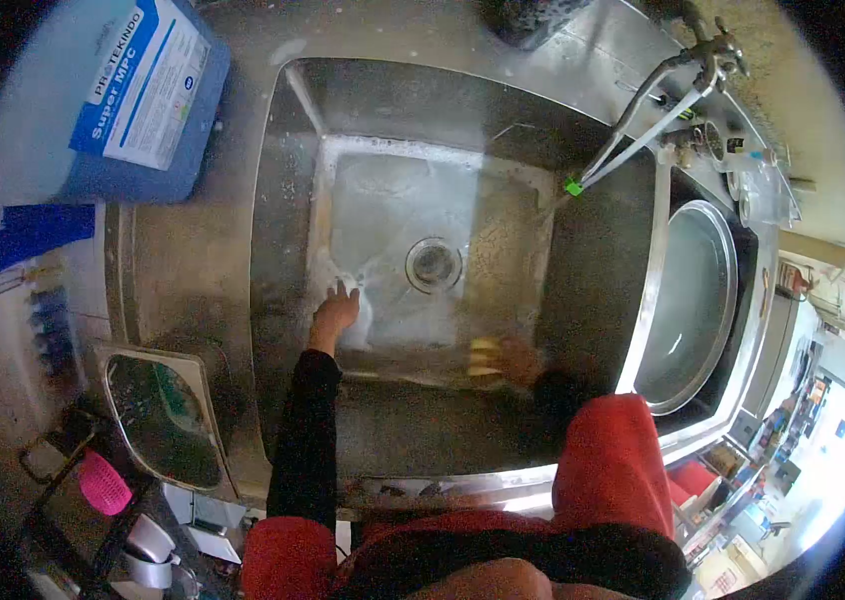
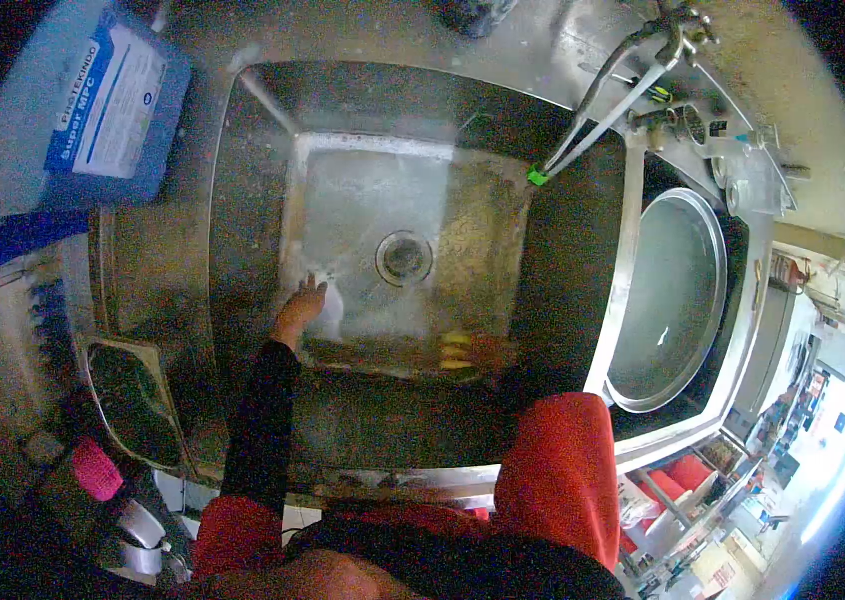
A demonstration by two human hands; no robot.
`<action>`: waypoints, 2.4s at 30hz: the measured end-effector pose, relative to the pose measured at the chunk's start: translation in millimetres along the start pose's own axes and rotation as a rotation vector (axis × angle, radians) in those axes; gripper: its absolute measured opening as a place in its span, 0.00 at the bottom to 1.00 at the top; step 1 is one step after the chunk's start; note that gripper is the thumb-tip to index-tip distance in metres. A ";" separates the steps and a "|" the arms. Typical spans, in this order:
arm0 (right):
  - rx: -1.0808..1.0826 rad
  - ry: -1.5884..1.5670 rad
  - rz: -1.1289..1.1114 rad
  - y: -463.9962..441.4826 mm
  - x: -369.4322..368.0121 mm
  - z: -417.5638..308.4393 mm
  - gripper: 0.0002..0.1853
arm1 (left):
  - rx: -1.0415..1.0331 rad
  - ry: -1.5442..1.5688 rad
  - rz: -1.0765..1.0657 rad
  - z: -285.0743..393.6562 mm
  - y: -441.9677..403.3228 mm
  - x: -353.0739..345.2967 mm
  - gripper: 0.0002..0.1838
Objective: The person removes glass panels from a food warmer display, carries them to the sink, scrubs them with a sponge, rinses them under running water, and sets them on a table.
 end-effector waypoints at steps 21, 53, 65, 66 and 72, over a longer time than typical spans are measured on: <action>-0.046 0.094 0.474 -250.6 89.7 21.7 0.23 | -0.079 -0.394 0.341 66.6 -20.9 74.5 0.12; -0.633 -0.022 0.215 -234.8 71.3 118.2 0.19 | 0.350 -0.226 1.099 80.2 -91.8 121.5 0.30; -0.475 -0.138 0.140 -244.9 69.0 134.4 0.22 | 0.135 0.160 1.013 15.2 -99.1 142.0 0.25; -0.473 -0.136 0.140 -244.6 69.3 134.9 0.22 | 0.219 0.090 0.918 15.5 -96.3 139.7 0.24; -0.469 -0.025 -0.030 -248.9 82.6 122.2 0.22 | 0.146 0.500 0.866 14.3 -83.9 139.4 0.30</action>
Point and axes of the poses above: each hand's wrist, its own y-axis away from the middle knuckle, its own x-axis out of the back of the hand, z = x × y, the point moved 7 cm from there along -y, towards the middle knuckle, and after that the axes turned 15 degrees about -x, right-handed, at the moved point
